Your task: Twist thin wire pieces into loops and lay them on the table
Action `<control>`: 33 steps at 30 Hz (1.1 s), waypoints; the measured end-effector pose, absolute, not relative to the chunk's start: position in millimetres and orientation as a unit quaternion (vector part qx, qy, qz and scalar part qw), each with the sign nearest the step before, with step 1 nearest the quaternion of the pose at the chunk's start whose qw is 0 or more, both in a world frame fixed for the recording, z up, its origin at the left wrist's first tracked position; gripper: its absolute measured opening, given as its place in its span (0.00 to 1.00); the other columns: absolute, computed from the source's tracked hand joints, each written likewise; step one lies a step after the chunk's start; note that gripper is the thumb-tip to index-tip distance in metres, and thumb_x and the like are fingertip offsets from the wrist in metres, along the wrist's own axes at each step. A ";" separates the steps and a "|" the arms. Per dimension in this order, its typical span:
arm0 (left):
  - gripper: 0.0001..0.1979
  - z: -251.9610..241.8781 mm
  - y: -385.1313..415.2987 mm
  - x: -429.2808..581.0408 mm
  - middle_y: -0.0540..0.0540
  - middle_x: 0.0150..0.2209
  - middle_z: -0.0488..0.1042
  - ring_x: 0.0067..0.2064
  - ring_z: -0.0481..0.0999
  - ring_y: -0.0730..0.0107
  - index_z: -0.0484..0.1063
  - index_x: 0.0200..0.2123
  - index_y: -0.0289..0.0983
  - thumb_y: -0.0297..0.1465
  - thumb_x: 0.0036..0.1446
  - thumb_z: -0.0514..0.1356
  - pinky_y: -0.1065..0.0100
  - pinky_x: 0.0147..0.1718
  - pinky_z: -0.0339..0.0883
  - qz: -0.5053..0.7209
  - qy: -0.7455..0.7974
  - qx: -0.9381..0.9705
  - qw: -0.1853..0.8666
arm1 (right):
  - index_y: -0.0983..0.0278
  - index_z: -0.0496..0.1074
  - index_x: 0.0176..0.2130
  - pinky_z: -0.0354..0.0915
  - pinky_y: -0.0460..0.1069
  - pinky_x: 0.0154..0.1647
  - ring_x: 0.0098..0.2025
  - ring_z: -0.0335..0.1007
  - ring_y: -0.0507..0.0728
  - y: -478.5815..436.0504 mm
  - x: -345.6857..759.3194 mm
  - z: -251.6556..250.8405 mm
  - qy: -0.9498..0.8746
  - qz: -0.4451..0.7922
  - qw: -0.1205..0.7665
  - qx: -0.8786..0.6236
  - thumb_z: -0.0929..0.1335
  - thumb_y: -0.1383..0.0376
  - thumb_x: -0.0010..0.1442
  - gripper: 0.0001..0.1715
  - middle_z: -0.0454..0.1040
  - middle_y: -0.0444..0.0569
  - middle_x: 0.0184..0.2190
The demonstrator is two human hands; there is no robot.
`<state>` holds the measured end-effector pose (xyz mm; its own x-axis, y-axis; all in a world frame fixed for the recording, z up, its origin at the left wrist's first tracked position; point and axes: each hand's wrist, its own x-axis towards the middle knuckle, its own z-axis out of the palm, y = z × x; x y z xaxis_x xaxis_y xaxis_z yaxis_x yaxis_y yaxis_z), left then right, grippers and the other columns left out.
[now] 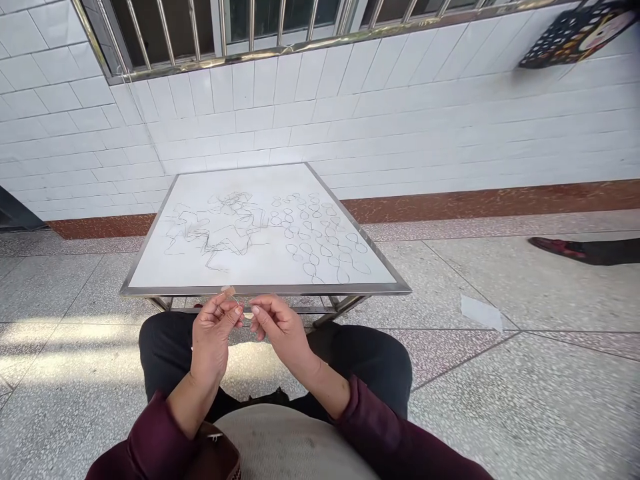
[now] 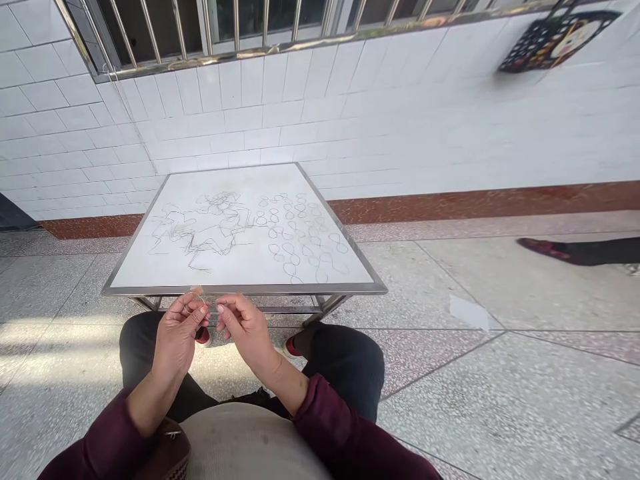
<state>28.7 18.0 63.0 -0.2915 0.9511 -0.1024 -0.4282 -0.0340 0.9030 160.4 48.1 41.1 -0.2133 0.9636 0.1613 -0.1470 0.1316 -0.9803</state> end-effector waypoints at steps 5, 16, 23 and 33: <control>0.28 62.8 18.1 25.1 0.53 0.28 0.75 0.28 0.71 0.77 0.74 0.53 0.37 0.33 0.46 0.72 0.72 0.31 0.67 0.632 0.484 0.333 0.505 | 0.61 0.71 0.39 0.65 0.45 0.20 0.22 0.70 0.51 43.7 165.4 39.6 -0.601 0.484 0.501 -0.391 0.66 0.58 0.64 0.10 0.70 0.42 0.23; 0.36 52.4 21.8 26.5 0.53 0.27 0.75 0.27 0.71 0.75 0.65 0.61 0.35 0.33 0.48 0.70 0.71 0.30 0.66 0.603 0.500 0.367 0.502 | 0.61 0.71 0.40 0.68 0.49 0.30 0.27 0.71 0.53 39.2 176.0 24.2 -0.689 0.340 0.467 -0.437 0.64 0.61 0.66 0.08 0.74 0.46 0.28; 0.39 53.7 19.1 23.9 0.53 0.29 0.76 0.28 0.73 0.77 0.61 0.61 0.36 0.32 0.48 0.71 0.71 0.34 0.68 0.609 0.496 0.345 0.514 | 0.60 0.69 0.43 0.67 0.46 0.20 0.27 0.70 0.53 35.4 172.6 22.0 -0.575 0.523 0.480 -0.406 0.64 0.55 0.65 0.13 0.70 0.44 0.27; 0.36 58.1 15.7 17.9 0.54 0.26 0.75 0.27 0.72 0.76 0.64 0.60 0.35 0.31 0.47 0.71 0.71 0.33 0.67 0.613 0.495 0.340 0.513 | 0.61 0.70 0.43 0.67 0.45 0.23 0.28 0.71 0.52 32.9 166.6 18.0 -0.537 0.591 0.475 -0.369 0.66 0.56 0.63 0.13 0.71 0.44 0.28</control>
